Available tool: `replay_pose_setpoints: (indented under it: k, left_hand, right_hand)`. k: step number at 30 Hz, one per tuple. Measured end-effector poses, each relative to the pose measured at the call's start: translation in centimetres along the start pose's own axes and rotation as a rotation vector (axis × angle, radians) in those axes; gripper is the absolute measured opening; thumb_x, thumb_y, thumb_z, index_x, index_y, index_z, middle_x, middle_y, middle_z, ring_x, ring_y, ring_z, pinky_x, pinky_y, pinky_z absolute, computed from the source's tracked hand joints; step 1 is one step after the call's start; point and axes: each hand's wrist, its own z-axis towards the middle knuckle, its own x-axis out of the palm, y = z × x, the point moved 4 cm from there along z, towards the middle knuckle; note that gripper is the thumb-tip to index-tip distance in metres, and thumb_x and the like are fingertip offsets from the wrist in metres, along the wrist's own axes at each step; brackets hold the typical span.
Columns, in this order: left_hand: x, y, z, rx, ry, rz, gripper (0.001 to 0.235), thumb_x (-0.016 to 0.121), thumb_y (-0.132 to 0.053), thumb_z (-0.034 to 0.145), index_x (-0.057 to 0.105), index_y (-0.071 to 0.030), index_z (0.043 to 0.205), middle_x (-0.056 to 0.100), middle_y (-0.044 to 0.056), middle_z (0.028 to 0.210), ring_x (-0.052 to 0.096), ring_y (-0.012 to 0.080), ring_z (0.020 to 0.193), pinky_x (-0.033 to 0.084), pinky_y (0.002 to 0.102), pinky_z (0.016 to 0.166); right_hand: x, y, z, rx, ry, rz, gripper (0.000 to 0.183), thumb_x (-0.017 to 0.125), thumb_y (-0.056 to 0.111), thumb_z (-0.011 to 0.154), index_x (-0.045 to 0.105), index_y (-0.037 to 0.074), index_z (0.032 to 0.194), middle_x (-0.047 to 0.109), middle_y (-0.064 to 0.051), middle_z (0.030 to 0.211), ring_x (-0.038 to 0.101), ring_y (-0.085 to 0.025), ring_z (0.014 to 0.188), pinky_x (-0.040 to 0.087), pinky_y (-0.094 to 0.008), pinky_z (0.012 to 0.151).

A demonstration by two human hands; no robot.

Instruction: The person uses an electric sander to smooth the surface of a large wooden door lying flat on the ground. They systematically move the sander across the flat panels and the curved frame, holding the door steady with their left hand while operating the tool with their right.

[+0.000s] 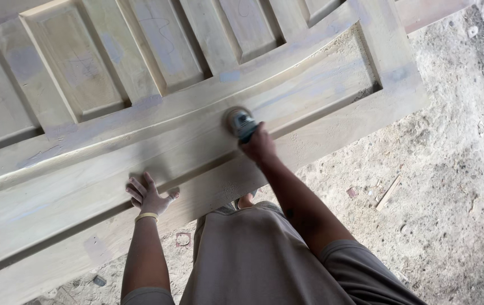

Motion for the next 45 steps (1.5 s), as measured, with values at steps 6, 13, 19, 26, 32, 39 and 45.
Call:
replay_pose_setpoints:
  k: [6,13,19,26,32,39,45]
  left_hand:
    - [0.0,-0.4,0.0,0.029,-0.039,-0.051,0.149,0.077,-0.078,0.064,-0.023,-0.028,0.162,-0.047,0.024,0.158,-0.043,0.0517,0.141,-0.006,0.073,0.119]
    - [0.2,-0.4,-0.5,0.078,-0.044,-0.078,0.15,0.079,-0.077,0.067,-0.023,-0.024,0.163,-0.045,0.027,0.158,-0.043,0.0552,0.14,-0.008,0.076,0.116]
    - [-0.6,-0.8,-1.1,0.075,-0.032,-0.081,0.149,0.079,-0.076,0.067,-0.022,-0.026,0.164,-0.045,0.023,0.16,-0.04,0.0538,0.143,-0.005,0.076,0.117]
    - [-1.7,-1.6,-2.3,0.099,-0.044,-0.111,0.148,0.079,-0.077,0.069,-0.023,-0.025,0.163,-0.044,0.024,0.16,-0.039,0.0552,0.143,-0.006,0.075,0.118]
    - [-1.7,-1.3,-2.6,0.131,-0.09,-0.15,0.147,0.078,-0.077,0.069,-0.021,-0.025,0.163,-0.043,0.024,0.161,-0.04,0.0539,0.143,-0.008,0.075,0.116]
    - [-0.4,-0.4,-1.3,0.102,-0.079,-0.167,0.141,0.071,-0.082,0.07,-0.018,-0.026,0.163,-0.043,0.021,0.161,-0.042,0.0513,0.142,-0.012,0.073,0.116]
    - [-0.2,-1.4,-0.4,0.067,-0.231,-0.195,0.12,0.055,-0.08,0.082,-0.013,-0.027,0.166,-0.038,0.018,0.165,-0.038,0.0479,0.146,-0.011,0.074,0.117]
  right_hand:
    - [4.5,2.9,-1.6,-0.279,0.06,-0.172,0.072,0.079,0.038,0.082,0.039,-0.002,0.127,0.068,-0.031,0.106,0.072,-0.046,0.095,0.062,-0.055,0.079]
    - [-4.6,-5.4,0.7,0.038,-0.117,0.082,0.087,0.079,0.035,0.08,0.027,-0.005,0.137,0.068,-0.033,0.109,0.075,-0.042,0.095,0.067,-0.047,0.078]
    - [-6.4,-6.6,0.3,0.212,-0.266,0.001,0.09,0.086,0.046,0.076,0.033,-0.004,0.129,0.066,-0.035,0.116,0.069,-0.047,0.104,0.06,-0.052,0.086]
    - [1.8,0.4,-3.4,0.058,-0.178,-0.014,0.084,0.084,0.043,0.075,0.035,-0.004,0.126,0.067,-0.037,0.107,0.07,-0.052,0.099,0.061,-0.056,0.084]
    - [8.4,6.6,-7.5,-0.134,-0.052,-0.077,0.079,0.082,0.036,0.073,0.035,0.001,0.124,0.069,-0.033,0.1,0.068,-0.053,0.096,0.057,-0.06,0.081]
    - [7.8,5.6,-7.8,-0.192,-0.017,-0.118,0.071,0.082,0.039,0.074,0.04,0.003,0.119,0.07,-0.03,0.101,0.068,-0.05,0.098,0.056,-0.059,0.085]
    - [-1.1,-1.3,-3.9,-0.087,-0.088,-0.093,0.068,0.079,0.04,0.075,0.041,0.002,0.118,0.071,-0.03,0.1,0.07,-0.05,0.097,0.058,-0.056,0.086]
